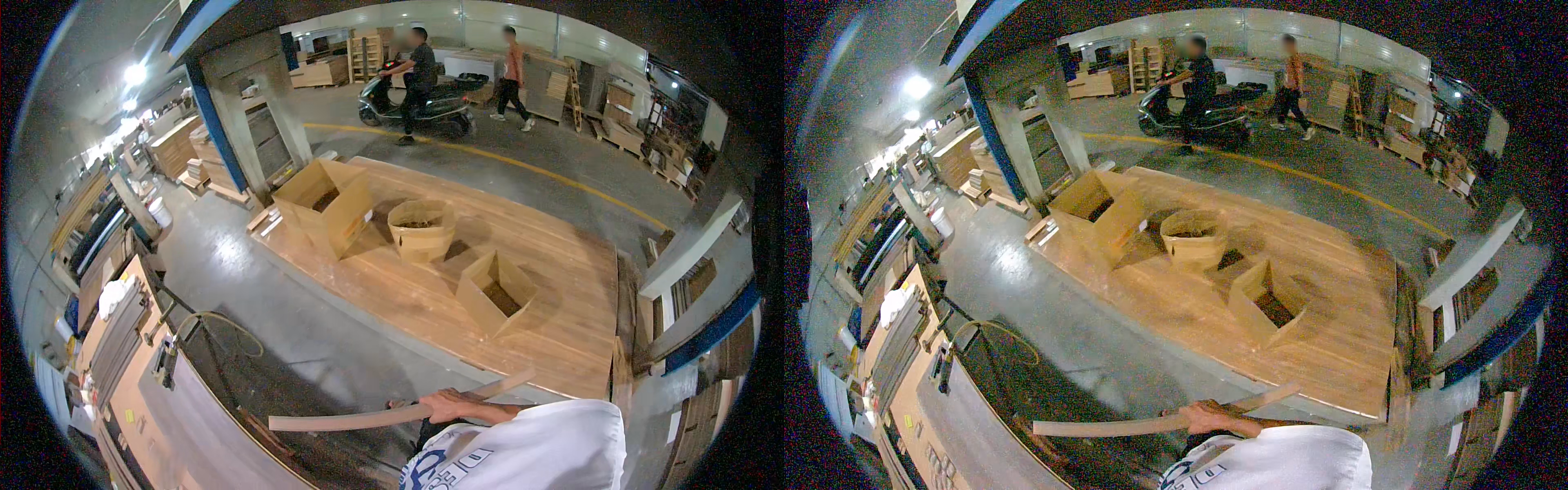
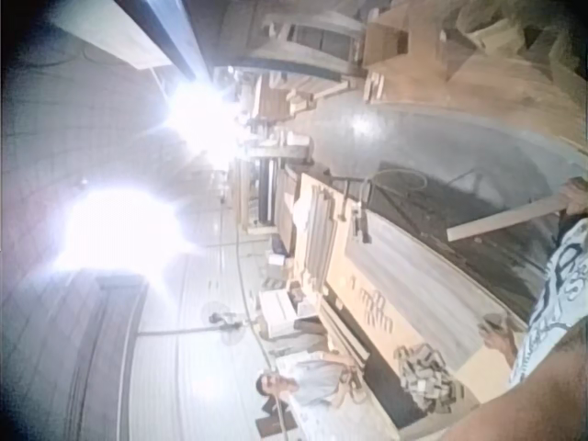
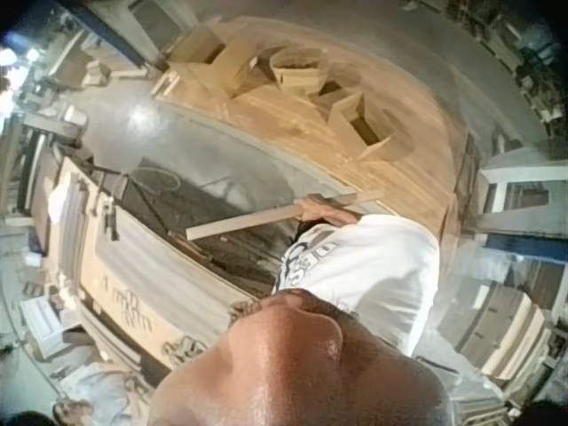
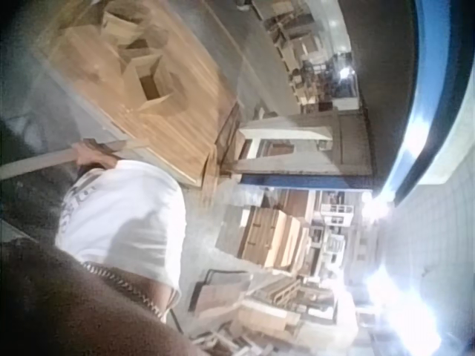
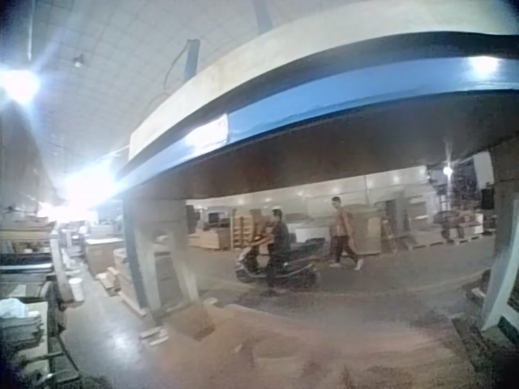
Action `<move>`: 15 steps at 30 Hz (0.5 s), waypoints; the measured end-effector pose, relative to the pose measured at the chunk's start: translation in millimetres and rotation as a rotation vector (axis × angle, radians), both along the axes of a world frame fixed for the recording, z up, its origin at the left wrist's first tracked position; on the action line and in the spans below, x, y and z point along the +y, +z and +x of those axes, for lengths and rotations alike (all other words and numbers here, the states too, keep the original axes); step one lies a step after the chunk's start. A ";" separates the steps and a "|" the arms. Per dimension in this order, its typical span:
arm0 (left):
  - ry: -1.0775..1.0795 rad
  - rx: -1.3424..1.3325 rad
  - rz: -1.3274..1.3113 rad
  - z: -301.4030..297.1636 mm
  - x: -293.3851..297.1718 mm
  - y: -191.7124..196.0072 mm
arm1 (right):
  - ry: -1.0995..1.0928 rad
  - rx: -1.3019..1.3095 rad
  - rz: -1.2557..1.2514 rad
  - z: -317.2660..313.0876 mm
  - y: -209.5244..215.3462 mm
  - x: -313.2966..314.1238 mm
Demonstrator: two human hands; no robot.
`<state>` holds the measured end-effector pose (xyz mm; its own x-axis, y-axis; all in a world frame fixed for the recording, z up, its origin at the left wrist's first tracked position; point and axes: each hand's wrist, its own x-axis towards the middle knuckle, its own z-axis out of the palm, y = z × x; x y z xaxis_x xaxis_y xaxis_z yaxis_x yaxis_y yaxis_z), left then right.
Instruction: Assembling wooden furniture panels using a nail gun and wooden strips.
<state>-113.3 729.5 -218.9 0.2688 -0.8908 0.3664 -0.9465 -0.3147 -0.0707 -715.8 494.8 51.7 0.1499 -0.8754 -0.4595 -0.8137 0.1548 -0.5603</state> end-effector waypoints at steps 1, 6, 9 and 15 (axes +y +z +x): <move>-0.089 -0.220 -0.321 -45.1 -39.0 30.2 | -0.025 0.021 0.001 -5.4 -4.1 1.6; -0.003 0.556 0.199 -185.8 -100.9 294.9 | -0.024 0.042 0.013 -6.9 0.8 3.3; -0.021 0.425 0.088 -177.4 -92.2 290.8 | 0.021 0.053 0.023 -0.6 1.0 1.6; -0.181 0.510 0.029 -172.4 -107.4 296.8 | 0.054 0.028 0.050 2.9 4.9 -4.1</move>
<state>-285.7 622.1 77.9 0.2476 -0.9472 0.2039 -0.9020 -0.1485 0.4053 -713.0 490.8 56.5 0.1822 -0.8426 -0.5068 -0.8369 0.1377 -0.5297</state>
